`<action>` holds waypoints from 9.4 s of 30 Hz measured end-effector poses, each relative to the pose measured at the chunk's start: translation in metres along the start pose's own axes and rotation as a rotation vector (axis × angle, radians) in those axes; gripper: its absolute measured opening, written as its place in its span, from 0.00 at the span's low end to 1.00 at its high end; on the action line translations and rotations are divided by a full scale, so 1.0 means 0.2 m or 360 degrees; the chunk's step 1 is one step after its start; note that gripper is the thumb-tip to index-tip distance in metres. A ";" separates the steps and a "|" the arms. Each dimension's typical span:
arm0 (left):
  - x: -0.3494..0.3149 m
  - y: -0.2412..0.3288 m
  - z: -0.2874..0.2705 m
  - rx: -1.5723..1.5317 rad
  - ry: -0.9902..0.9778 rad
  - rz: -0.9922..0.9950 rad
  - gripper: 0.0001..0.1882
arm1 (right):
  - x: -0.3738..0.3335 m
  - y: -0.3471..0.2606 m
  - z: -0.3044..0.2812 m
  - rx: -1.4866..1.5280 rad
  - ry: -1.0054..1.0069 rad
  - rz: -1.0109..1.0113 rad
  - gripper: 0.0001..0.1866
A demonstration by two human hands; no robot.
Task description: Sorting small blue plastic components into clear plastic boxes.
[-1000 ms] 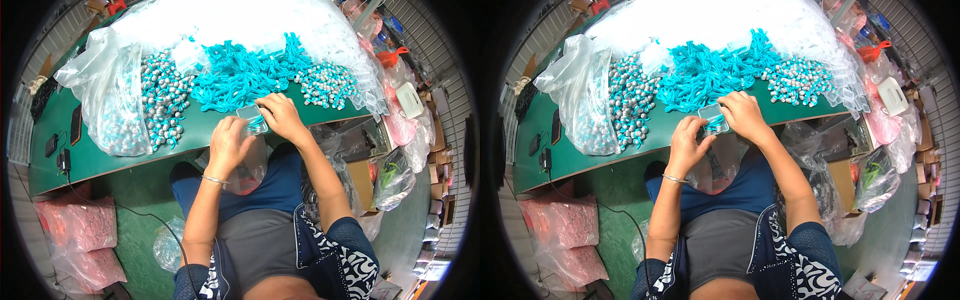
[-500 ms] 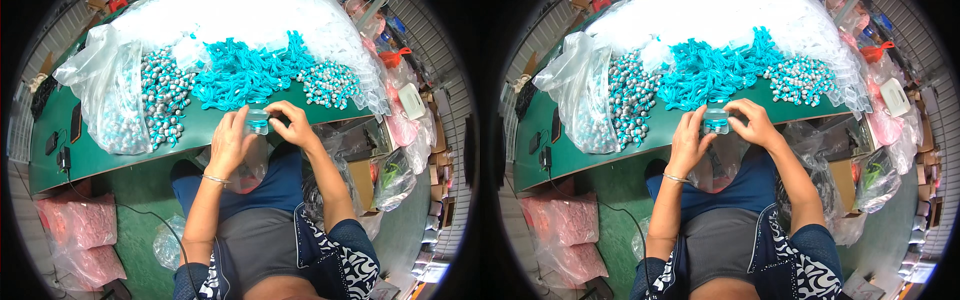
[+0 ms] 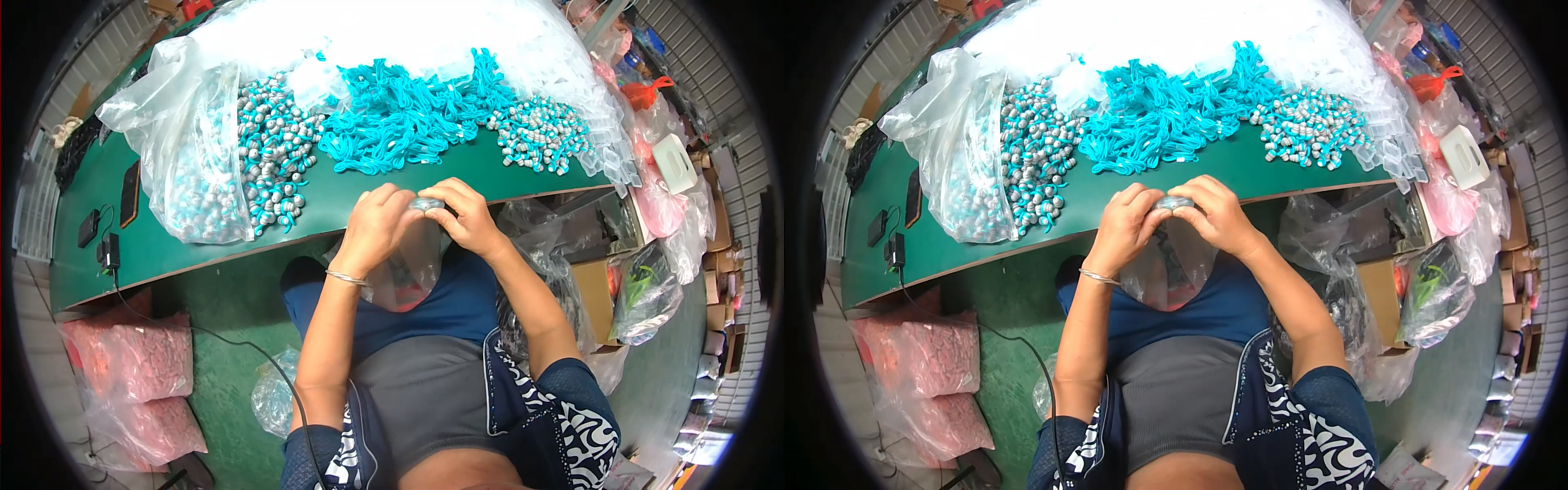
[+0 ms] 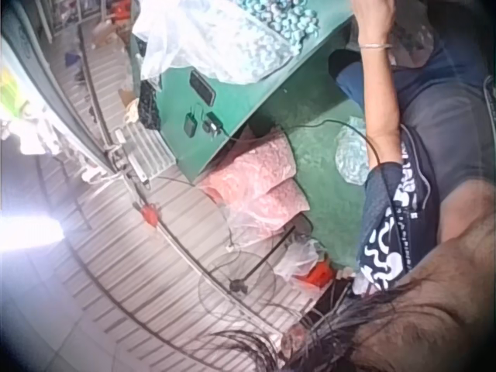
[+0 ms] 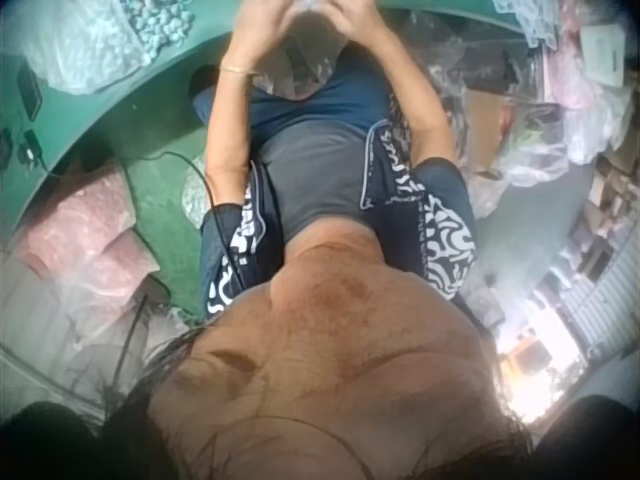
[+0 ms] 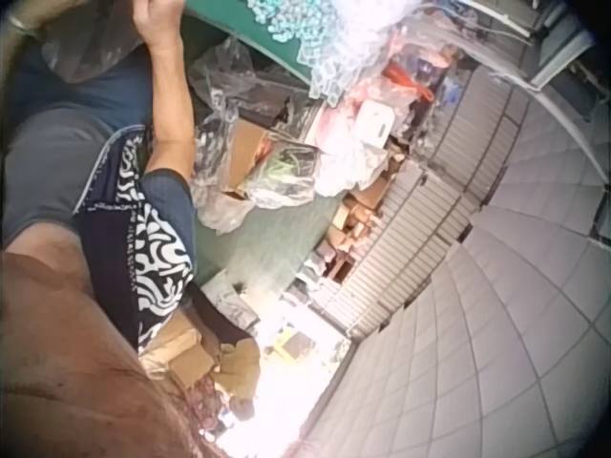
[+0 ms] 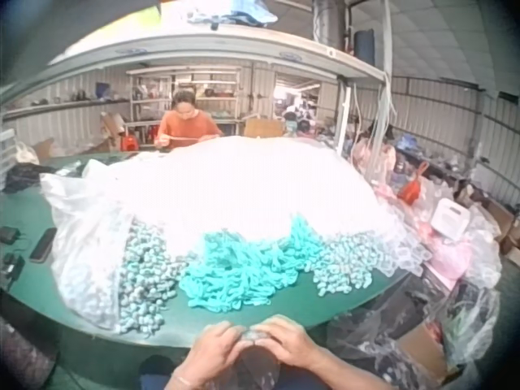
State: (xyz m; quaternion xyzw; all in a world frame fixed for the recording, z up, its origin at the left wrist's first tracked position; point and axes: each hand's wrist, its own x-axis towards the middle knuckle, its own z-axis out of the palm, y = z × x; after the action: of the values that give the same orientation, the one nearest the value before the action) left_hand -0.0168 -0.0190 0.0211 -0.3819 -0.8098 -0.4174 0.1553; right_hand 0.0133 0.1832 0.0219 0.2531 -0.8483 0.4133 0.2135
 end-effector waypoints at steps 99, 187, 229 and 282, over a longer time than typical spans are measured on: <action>-0.01 -0.15 -0.12 0.0565 0.0415 -0.0501 0.05 | -0.04 0.27 -0.36 -0.1583 0.0359 0.0438 0.06; 0.00 0.03 0.06 0.0240 -0.0003 -0.0303 0.33 | 0.14 0.12 -0.06 -0.0527 0.0045 0.0077 0.12; -0.22 0.13 0.09 0.0296 -0.0040 -0.0082 0.10 | 0.63 0.01 0.36 -0.0596 0.0217 -0.0379 0.13; -0.10 -0.08 -0.11 0.0272 0.0374 -0.0464 0.09 | -0.02 0.20 -0.21 -0.1017 0.0243 0.0253 0.08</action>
State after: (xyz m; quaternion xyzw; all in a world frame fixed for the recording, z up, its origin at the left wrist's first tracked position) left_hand -0.0171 -0.0513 0.0143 -0.1948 -0.8653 -0.4070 0.2184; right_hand -0.0014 0.2389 0.0205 0.0748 -0.9335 0.1595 0.3122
